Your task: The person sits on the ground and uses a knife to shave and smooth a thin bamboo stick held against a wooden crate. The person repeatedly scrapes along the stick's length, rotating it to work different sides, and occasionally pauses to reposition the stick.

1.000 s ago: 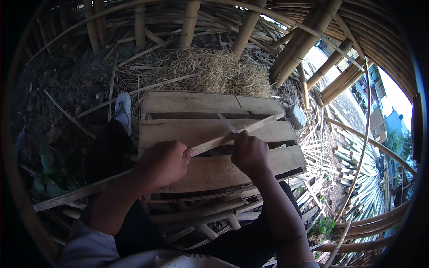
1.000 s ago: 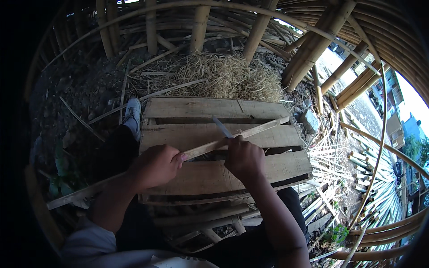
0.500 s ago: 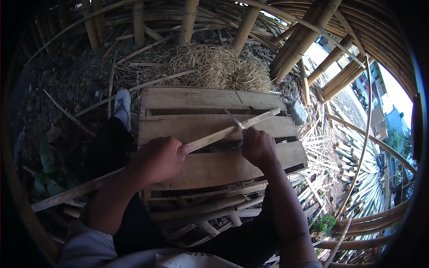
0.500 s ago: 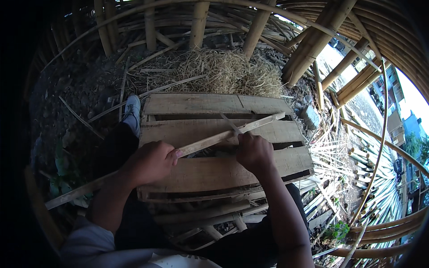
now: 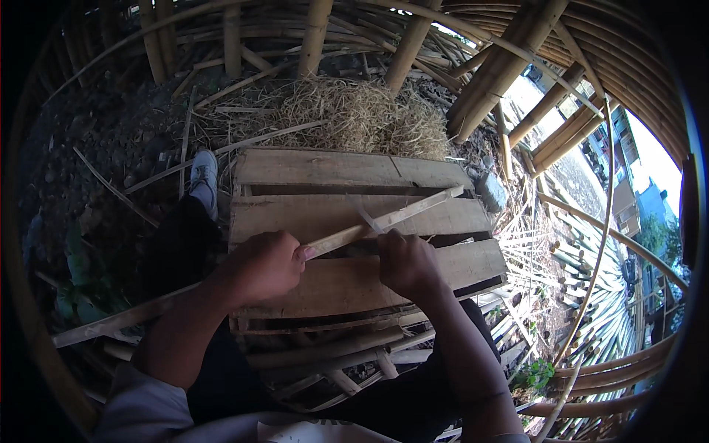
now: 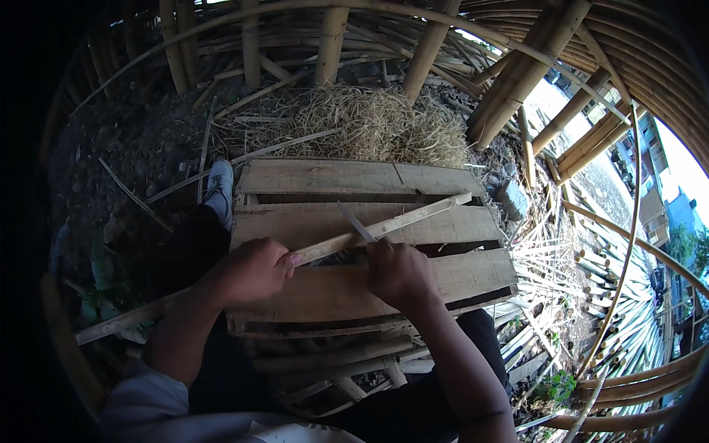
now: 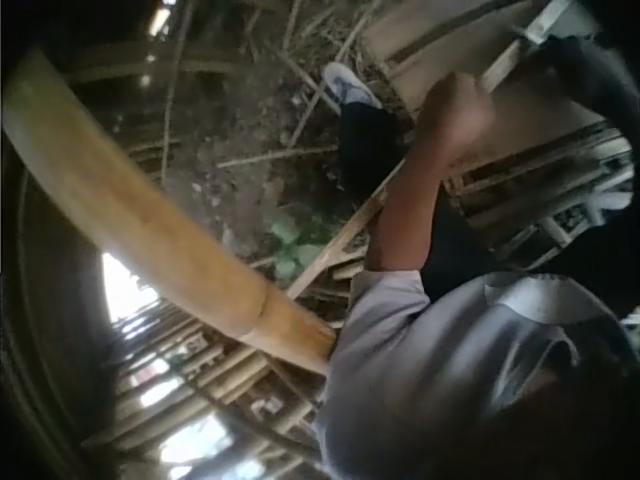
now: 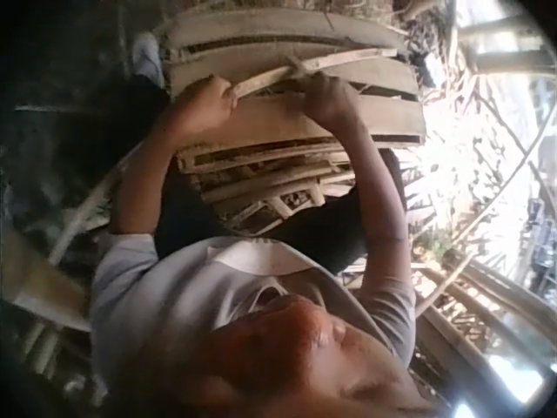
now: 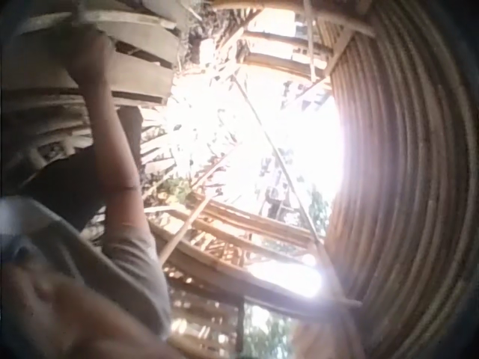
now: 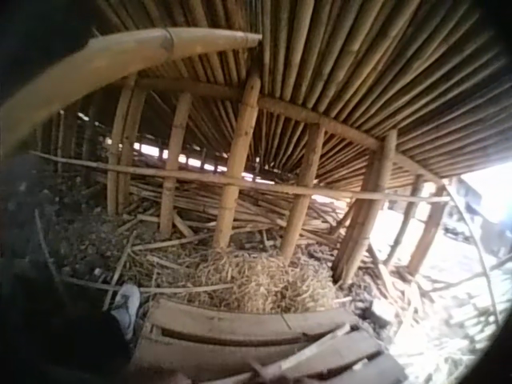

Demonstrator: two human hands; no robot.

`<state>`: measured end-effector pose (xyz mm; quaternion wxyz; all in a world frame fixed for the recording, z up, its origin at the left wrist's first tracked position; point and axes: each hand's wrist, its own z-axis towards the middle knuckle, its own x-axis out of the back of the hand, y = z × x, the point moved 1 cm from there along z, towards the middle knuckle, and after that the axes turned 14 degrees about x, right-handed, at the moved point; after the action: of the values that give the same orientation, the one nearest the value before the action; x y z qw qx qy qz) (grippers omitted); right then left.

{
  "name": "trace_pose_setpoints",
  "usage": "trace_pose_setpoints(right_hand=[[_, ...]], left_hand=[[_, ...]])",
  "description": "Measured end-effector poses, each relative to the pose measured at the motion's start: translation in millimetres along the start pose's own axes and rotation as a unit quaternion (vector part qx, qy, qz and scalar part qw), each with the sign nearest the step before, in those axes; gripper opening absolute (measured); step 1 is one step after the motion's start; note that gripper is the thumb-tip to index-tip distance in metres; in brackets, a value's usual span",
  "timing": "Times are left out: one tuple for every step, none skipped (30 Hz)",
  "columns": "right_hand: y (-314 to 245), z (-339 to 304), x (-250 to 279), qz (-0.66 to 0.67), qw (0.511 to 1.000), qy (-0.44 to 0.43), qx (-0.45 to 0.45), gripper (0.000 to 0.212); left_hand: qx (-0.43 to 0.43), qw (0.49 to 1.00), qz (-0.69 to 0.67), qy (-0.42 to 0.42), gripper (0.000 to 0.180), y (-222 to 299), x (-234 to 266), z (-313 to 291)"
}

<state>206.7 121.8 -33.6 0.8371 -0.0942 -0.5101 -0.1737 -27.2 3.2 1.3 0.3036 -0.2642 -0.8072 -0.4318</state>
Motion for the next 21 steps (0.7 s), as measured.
trace_pose_setpoints(right_hand=[[9,-4,0,-0.032,0.999,0.015,0.000,0.020],[29,-12,-4,-0.062,0.998,0.026,-0.003,0.019],[48,-20,-8,-0.089,0.995,0.038,0.000,0.019],[58,-13,-5,-0.140,0.990,-0.007,-0.008,0.019],[58,-13,-2,-0.113,0.993,-0.028,-0.032,0.019],[55,-13,1,-0.086,0.994,-0.050,-0.056,0.019],[48,-7,4,-0.059,0.993,-0.069,-0.081,0.019],[30,-7,-4,-0.097,0.993,0.053,0.053,0.019],[18,-10,-5,-0.002,1.000,0.014,0.008,0.019],[21,-8,-5,0.021,1.000,-0.017,-0.012,0.020],[27,-10,-3,0.044,0.997,-0.052,-0.036,0.020],[42,-11,-6,0.009,0.998,-0.043,-0.051,0.021],[64,-18,-7,-0.034,0.997,-0.034,-0.065,0.022],[90,-36,-17,-0.152,0.988,0.038,0.007,0.022],[86,-32,-16,-0.140,0.990,0.035,0.008,0.022],[76,-26,-10,-0.132,0.991,0.031,0.007,0.022],[68,-24,-10,-0.121,0.992,0.028,0.006,0.022],[60,-25,-18,-0.086,0.996,-0.012,0.027,0.023],[28,-7,-4,0.007,0.999,-0.015,-0.034,0.022],[33,-9,-3,0.013,0.997,-0.043,-0.066,0.024],[43,-10,0,0.020,0.992,-0.071,-0.097,0.026]], left_hand=[[0.007,1.000,-0.005,-0.007,0.047,4,2,-1],[0.015,1.000,-0.009,-0.019,0.047,9,4,-2],[0.028,0.999,-0.016,-0.026,0.047,11,5,-6],[0.027,0.999,-0.008,-0.025,0.047,11,5,-5],[0.026,0.999,-0.001,-0.023,0.046,11,4,-3],[0.024,0.999,0.007,-0.022,0.046,11,4,-1],[0.015,1.000,0.008,-0.017,0.046,10,3,0],[0.007,1.000,0.009,-0.011,0.046,7,0,1],[0.000,1.000,0.010,-0.006,0.046,5,-1,3],[0.007,1.000,0.008,-0.002,0.046,5,0,1],[0.012,1.000,0.006,-0.004,0.046,7,1,-4],[0.017,1.000,0.004,-0.006,0.046,7,1,-6],[0.016,1.000,0.005,-0.009,0.046,10,1,-7],[0.012,1.000,0.009,-0.009,0.046,16,2,-6],[0.021,1.000,0.011,-0.006,0.046,14,5,-6],[0.012,1.000,0.014,-0.007,0.046,13,5,-5],[0.004,1.000,0.017,-0.007,0.046,11,3,-3],[-0.003,1.000,0.021,-0.008,0.046,11,3,-2],[0.014,1.000,0.016,-0.004,0.046,6,5,-3],[0.019,1.000,0.014,-0.009,0.046,7,5,-6],[0.025,1.000,0.012,-0.013,0.045,7,5,-6]])
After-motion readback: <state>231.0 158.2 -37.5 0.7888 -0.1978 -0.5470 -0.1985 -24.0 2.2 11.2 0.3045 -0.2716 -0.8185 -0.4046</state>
